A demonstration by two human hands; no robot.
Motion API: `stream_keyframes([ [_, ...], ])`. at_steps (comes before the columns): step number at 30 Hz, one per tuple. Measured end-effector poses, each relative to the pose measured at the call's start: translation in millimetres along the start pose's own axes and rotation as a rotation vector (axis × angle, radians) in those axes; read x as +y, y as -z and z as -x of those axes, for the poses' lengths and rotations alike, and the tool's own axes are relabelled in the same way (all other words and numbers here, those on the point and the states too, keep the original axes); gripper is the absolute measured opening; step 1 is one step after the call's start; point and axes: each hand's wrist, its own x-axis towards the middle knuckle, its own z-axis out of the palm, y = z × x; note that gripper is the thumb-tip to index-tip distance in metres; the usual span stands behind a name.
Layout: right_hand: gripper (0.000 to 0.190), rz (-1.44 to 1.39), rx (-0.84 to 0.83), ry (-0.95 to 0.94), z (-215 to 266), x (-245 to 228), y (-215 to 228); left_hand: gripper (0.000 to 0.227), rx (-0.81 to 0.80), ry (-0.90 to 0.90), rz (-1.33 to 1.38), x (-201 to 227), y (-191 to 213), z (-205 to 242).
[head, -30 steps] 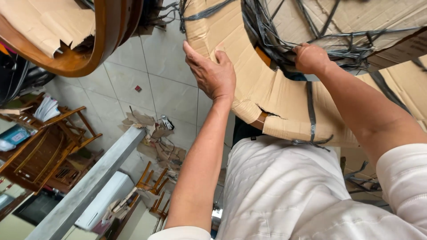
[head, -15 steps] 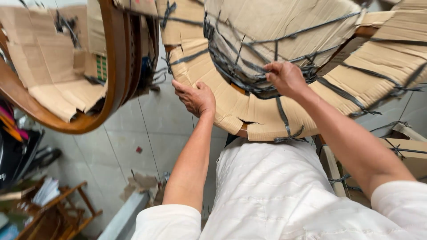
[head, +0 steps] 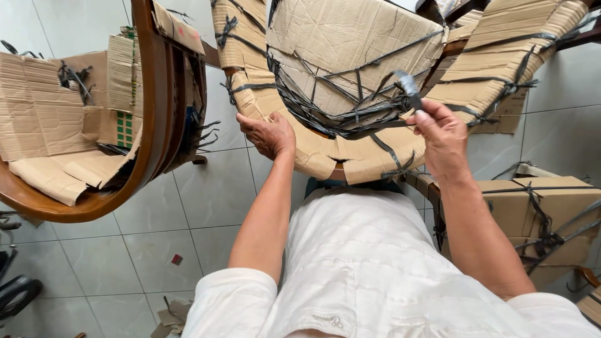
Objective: Packaging wooden chairs with cardboard and plastic straps for protection
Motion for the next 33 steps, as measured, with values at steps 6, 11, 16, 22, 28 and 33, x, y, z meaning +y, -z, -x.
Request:
stream_keyframes([
  [6,0.028,-0.22,0.073,0.048,16.2,4.6,18.8,0.087,0.045,-0.411,0.123,1.5,28.4,22.8],
  [11,0.028,-0.26,0.11,0.084,46.2,3.9,8.0,0.041,-0.107,-0.949,0.319,20.5,72.1,80.5],
  [16,0.021,0.209,-0.122,0.054,93.0,8.4,-13.3,0.04,-1.668,0.067,0.783,43.0,49.1,123.9],
  [22,0.02,0.621,-0.022,-0.08,139.3,56.6,41.7,0.033,-1.396,0.192,0.945,65.9,57.9,112.7],
  [28,0.019,0.824,0.269,-0.352,161.2,84.1,109.9,0.037,-1.241,0.06,0.961,73.0,58.5,113.5],
  [33,0.022,1.224,0.324,-0.286,174.7,121.5,159.2,0.033,-1.16,-0.029,1.031,73.6,53.0,99.3],
])
